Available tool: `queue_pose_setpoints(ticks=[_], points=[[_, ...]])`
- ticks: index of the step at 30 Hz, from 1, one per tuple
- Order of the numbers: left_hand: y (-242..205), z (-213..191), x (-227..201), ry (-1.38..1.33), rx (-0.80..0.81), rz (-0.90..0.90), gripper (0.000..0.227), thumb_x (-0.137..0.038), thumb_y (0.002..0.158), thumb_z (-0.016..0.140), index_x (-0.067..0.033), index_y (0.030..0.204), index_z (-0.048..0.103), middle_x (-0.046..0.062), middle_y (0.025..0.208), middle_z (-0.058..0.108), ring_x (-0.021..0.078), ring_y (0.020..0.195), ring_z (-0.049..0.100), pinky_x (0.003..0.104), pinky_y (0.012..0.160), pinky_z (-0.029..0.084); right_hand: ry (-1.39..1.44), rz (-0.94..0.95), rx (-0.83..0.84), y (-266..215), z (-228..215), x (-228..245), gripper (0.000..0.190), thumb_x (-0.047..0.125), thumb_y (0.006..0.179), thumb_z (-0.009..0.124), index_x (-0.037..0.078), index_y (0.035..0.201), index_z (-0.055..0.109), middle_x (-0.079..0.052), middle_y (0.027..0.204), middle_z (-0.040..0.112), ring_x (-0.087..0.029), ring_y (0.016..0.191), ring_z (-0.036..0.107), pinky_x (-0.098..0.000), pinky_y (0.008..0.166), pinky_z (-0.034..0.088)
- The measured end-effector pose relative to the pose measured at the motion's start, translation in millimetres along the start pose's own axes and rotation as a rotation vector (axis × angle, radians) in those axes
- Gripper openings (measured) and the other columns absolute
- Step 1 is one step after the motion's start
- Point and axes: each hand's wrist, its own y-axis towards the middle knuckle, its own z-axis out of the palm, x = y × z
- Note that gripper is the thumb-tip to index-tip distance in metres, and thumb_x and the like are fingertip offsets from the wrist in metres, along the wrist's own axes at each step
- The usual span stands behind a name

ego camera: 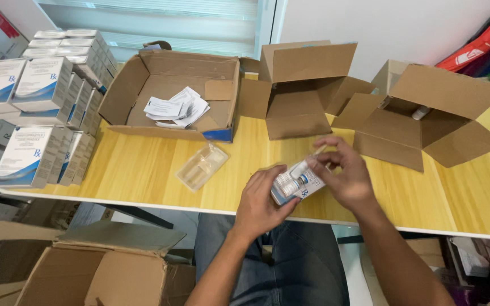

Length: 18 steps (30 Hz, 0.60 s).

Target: The person sits at a table and packs small vials and instruction leaflets into white and blue cardboard boxes. They open each box, insert the contents, close the flaps, and place the finished boxes into a larger shipping carton.

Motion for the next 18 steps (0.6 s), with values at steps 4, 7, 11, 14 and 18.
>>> queue_pose_setpoints(ticks=[4, 7, 11, 14, 18], points=[[-1.9, -0.5, -0.7, -0.015, 0.004, 0.012, 0.069, -0.021, 0.074, 0.089, -0.0016, 0.132, 0.057, 0.019, 0.127, 0.069, 0.0367, 0.118, 0.068, 0.043, 0.102, 0.053, -0.027, -0.042, -0.037, -13.2, 8.5, -3.9, 0.033, 0.014, 0.089, 0.076, 0.006, 0.118, 0.063, -0.004, 0.095, 0.076, -0.008, 0.087, 0.071, -0.0255, 0.072, 0.042], [-1.7, -0.3, -1.9, -0.040, 0.018, -0.043, 0.069, -0.022, 0.074, 0.090, -0.0014, 0.132, 0.058, 0.019, 0.127, 0.069, 0.0366, 0.117, 0.069, 0.042, 0.099, 0.055, -0.105, -0.066, -0.078, -14.2, 13.0, -5.2, 0.022, 0.015, 0.093, 0.073, 0.005, 0.113, 0.070, -0.001, 0.095, 0.077, -0.007, 0.086, 0.068, -0.0257, 0.074, 0.045], [-2.1, -0.3, -1.0, -0.054, 0.008, -0.047, 0.070, -0.021, 0.074, 0.090, -0.0012, 0.133, 0.057, 0.019, 0.127, 0.069, 0.0363, 0.117, 0.069, 0.042, 0.099, 0.056, -0.142, -0.099, -0.117, -12.0, 16.9, -2.6, 0.021, 0.018, 0.092, 0.076, 0.005, 0.108, 0.075, -0.002, 0.093, 0.074, -0.010, 0.080, 0.061, -0.0273, 0.074, 0.049], [-1.2, 0.5, -0.3, -0.047, 0.007, -0.047, 0.070, -0.021, 0.074, 0.090, -0.0016, 0.133, 0.058, 0.019, 0.127, 0.069, 0.0365, 0.117, 0.069, 0.042, 0.099, 0.056, -0.249, -0.120, -0.148, -12.1, 15.0, 2.2, 0.022, 0.019, 0.088, 0.078, 0.008, 0.107, 0.078, -0.004, 0.094, 0.070, -0.014, 0.081, 0.061, -0.0296, 0.072, 0.050], [-1.4, 1.7, -0.1, -0.024, -0.011, -0.023, 0.071, -0.021, 0.074, 0.091, -0.0019, 0.133, 0.057, 0.020, 0.128, 0.068, 0.0374, 0.118, 0.068, 0.043, 0.099, 0.055, -0.318, -0.141, -0.188, -15.3, 19.5, 4.3, 0.025, 0.021, 0.086, 0.081, 0.012, 0.110, 0.079, -0.006, 0.095, 0.063, -0.016, 0.086, 0.063, -0.0305, 0.073, 0.052]])
